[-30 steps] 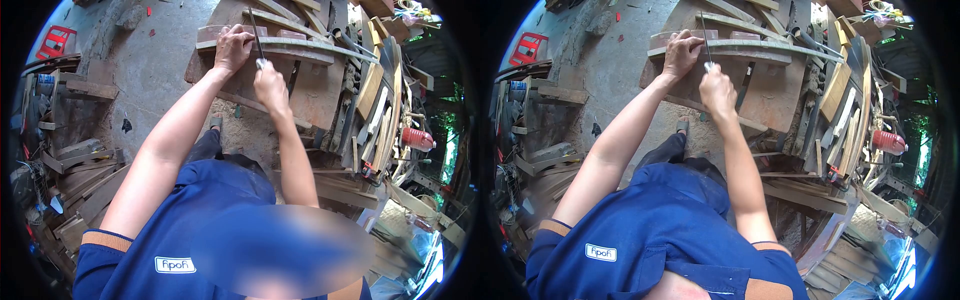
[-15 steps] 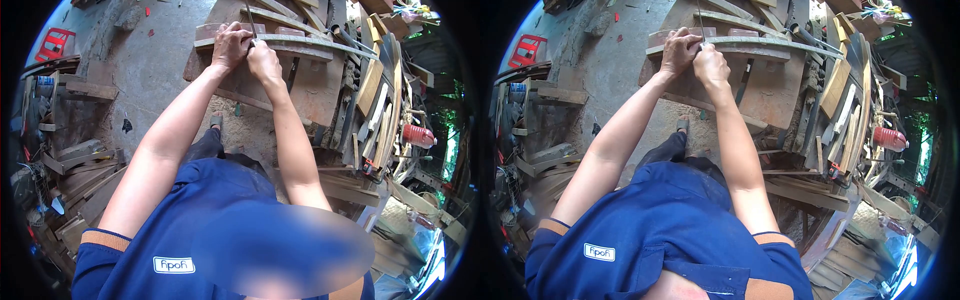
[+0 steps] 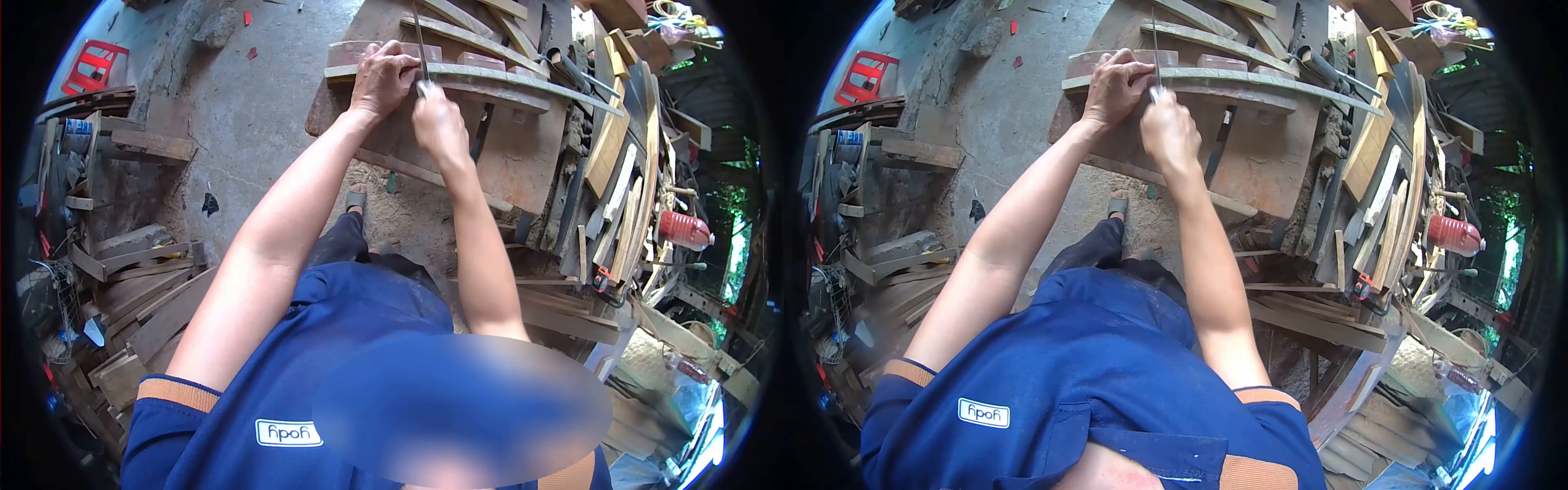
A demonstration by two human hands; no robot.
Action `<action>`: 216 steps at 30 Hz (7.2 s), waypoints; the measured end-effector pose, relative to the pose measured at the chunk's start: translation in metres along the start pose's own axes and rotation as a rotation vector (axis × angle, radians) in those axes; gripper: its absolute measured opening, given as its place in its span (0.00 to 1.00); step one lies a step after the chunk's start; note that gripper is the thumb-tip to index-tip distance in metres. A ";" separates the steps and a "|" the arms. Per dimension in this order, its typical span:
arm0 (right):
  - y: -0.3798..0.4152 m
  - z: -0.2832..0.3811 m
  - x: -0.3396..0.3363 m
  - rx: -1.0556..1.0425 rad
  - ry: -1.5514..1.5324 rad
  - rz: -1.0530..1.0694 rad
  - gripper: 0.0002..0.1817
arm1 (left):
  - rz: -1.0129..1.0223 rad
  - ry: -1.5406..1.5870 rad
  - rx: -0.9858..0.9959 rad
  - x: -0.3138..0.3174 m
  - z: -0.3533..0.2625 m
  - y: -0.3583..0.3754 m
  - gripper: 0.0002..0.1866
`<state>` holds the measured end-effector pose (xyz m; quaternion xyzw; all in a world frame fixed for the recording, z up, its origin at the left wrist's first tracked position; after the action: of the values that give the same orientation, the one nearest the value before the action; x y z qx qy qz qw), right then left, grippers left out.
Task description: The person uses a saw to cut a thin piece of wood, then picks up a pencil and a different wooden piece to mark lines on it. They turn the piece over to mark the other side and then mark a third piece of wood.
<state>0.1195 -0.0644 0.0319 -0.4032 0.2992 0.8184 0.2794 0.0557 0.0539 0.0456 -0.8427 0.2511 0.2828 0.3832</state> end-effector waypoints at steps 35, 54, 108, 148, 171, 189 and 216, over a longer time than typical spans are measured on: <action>0.027 -0.011 0.003 0.008 0.023 0.008 0.17 | 0.003 -0.041 -0.014 0.001 -0.007 0.002 0.11; 0.010 -0.024 -0.026 -0.048 -0.003 0.088 0.19 | -0.029 0.038 -0.007 0.000 -0.009 -0.001 0.09; 0.036 0.000 0.001 -0.147 0.306 -0.251 0.06 | 0.075 -0.107 0.026 -0.010 -0.008 0.001 0.10; 0.022 0.003 -0.001 -0.101 0.078 -0.056 0.13 | -0.008 0.052 0.089 -0.012 -0.004 0.001 0.09; 0.023 -0.007 -0.001 -0.111 0.031 -0.042 0.15 | 0.032 0.033 0.050 -0.006 0.001 0.001 0.08; 0.017 -0.004 0.002 -0.132 0.026 -0.084 0.14 | 0.030 0.014 0.046 -0.007 0.000 0.000 0.09; 0.026 -0.004 -0.002 -0.106 0.039 -0.043 0.15 | 0.011 0.000 0.039 -0.008 0.000 0.003 0.09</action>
<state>0.1043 -0.0845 0.0382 -0.4396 0.2522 0.8189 0.2691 0.0484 0.0543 0.0494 -0.8337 0.2611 0.2801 0.3979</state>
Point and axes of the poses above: each hand's wrist, its own y-axis away from the middle knuckle, its own x-axis out of the palm, z = x × y, the point moved 9 cm from there along -y, towards the middle knuckle, and after that the axes turned 2 degrees about x, right-handed, at the moved point
